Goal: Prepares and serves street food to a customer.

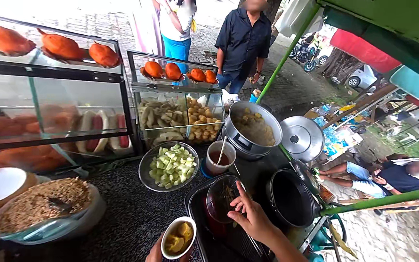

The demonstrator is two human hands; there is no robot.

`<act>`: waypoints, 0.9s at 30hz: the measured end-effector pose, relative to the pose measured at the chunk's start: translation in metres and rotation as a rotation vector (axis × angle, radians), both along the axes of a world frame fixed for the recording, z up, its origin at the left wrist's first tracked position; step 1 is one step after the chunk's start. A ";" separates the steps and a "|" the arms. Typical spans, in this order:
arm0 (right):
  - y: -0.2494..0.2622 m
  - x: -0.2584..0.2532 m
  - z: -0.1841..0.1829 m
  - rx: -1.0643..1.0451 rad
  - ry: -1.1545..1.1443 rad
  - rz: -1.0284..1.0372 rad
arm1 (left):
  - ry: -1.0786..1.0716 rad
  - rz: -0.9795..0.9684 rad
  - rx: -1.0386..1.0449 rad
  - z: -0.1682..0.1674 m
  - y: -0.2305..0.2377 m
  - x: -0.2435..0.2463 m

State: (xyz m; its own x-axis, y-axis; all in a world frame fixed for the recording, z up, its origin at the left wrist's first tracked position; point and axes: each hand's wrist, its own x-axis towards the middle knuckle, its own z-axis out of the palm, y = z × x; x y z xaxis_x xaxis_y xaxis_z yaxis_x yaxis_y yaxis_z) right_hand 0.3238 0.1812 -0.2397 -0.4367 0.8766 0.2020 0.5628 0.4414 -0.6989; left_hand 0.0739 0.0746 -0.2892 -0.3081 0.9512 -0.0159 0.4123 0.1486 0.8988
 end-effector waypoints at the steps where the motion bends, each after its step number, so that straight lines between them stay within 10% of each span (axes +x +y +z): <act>1: 0.004 0.003 0.002 0.009 -0.036 -0.026 | 0.003 0.002 0.003 -0.001 0.001 0.001; 7: 0.111 0.018 0.037 0.193 -0.379 -0.177 | 0.041 0.053 0.054 0.003 0.007 -0.001; 14: 0.245 -0.013 0.014 0.228 -0.793 0.224 | 0.081 0.078 0.020 0.013 0.032 -0.005; 27: 0.232 0.003 0.038 0.297 -0.743 0.502 | 0.125 -0.060 0.055 0.029 0.117 0.009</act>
State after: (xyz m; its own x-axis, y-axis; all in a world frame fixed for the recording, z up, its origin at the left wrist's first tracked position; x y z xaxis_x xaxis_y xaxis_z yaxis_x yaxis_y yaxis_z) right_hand 0.3271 0.4128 -0.2019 -0.8559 0.5083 -0.0947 0.5145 0.8555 -0.0581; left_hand 0.0833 0.1916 -0.2601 -0.2470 0.9663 0.0719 0.5285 0.0721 0.8458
